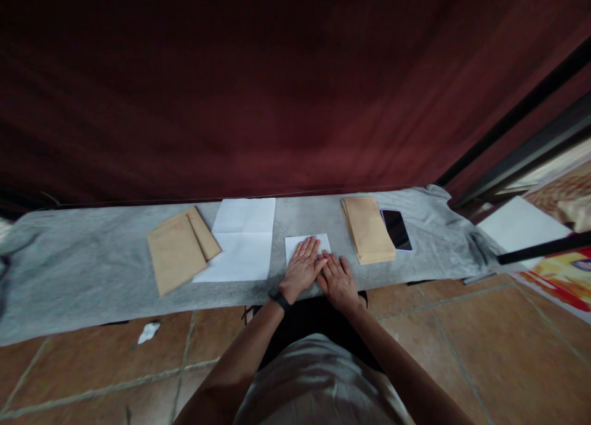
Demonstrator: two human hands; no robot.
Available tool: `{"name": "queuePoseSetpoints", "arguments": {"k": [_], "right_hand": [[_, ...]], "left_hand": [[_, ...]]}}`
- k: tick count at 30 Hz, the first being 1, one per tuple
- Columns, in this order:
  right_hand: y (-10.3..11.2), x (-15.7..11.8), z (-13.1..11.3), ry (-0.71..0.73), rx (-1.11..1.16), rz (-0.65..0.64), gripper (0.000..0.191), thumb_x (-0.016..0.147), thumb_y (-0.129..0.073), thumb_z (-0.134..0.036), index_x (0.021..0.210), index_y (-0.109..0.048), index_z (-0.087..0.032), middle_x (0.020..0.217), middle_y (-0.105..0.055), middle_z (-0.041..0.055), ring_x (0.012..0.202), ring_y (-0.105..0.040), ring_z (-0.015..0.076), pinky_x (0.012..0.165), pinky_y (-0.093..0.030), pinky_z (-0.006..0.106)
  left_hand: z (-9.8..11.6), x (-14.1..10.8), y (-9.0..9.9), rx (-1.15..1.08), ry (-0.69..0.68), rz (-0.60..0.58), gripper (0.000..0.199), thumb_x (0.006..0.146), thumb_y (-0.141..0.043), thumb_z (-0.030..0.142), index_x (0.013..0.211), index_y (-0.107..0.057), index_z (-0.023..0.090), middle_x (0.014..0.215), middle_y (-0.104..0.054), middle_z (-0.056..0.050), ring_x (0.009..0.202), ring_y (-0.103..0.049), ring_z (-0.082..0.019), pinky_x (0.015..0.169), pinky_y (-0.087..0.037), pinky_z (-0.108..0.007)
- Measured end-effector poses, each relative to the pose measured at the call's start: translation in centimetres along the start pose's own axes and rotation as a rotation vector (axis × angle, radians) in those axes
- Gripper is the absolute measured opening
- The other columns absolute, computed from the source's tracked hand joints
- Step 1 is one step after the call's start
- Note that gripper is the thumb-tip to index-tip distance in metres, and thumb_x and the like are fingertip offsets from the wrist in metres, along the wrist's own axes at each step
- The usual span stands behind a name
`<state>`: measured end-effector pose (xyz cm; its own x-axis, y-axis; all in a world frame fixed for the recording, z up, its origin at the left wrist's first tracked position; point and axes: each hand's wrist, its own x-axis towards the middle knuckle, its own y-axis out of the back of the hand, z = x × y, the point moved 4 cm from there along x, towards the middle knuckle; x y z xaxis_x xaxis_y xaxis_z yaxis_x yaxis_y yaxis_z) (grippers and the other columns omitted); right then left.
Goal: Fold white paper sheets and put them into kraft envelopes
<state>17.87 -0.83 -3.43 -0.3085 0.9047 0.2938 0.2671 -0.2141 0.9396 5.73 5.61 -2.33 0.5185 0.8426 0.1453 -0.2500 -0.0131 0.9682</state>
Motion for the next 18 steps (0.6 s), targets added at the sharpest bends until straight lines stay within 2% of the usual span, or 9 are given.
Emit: {"name": "queuePoseSetpoints", "arguments": {"k": [6, 11, 14, 18], "right_hand": [[-0.1, -0.1, 0.0, -0.009, -0.006, 0.035, 0.053, 0.106, -0.04, -0.038, 0.152, -0.042, -0.013, 0.155, -0.045, 0.014, 0.144, -0.042, 0.0275, 0.121, -0.024, 0.051], [0.1, -0.1, 0.0, -0.013, -0.004, 0.037, 0.056, 0.104, -0.043, -0.037, 0.155, -0.036, -0.015, 0.156, -0.045, 0.0133, 0.143, -0.043, 0.0272, 0.122, -0.024, 0.051], [0.2, -0.1, 0.0, -0.019, -0.003, 0.031, 0.057, 0.104, -0.043, -0.037, 0.156, -0.035, -0.016, 0.156, -0.044, 0.0126, 0.143, -0.044, 0.0276, 0.122, -0.024, 0.05], [0.2, -0.1, 0.0, -0.024, 0.006, 0.033, 0.057, 0.104, -0.042, -0.036, 0.157, -0.034, -0.016, 0.157, -0.043, 0.0125, 0.143, -0.044, 0.0279, 0.122, -0.023, 0.05]], "left_hand": [[-1.2, -3.9, 0.8, 0.043, 0.087, 0.039, 0.067, 0.104, -0.033, 0.049, 0.155, -0.032, 0.006, 0.162, -0.032, -0.017, 0.153, -0.023, -0.025, 0.125, -0.026, -0.044], [-2.1, -5.7, 1.2, 0.068, 0.182, 0.106, 0.068, 0.103, -0.035, 0.049, 0.155, -0.031, 0.004, 0.161, -0.034, -0.021, 0.152, -0.027, -0.028, 0.122, -0.03, -0.048], [-2.2, -6.7, 1.4, 0.087, 0.227, 0.104, 0.068, 0.104, -0.033, 0.048, 0.154, -0.031, 0.003, 0.16, -0.034, -0.021, 0.151, -0.029, -0.029, 0.122, -0.031, -0.049], [-1.1, -8.4, 1.8, 0.103, 0.162, 0.058, 0.066, 0.104, -0.034, 0.047, 0.156, -0.03, 0.007, 0.162, -0.033, -0.017, 0.153, -0.026, -0.027, 0.124, -0.027, -0.048]]}}
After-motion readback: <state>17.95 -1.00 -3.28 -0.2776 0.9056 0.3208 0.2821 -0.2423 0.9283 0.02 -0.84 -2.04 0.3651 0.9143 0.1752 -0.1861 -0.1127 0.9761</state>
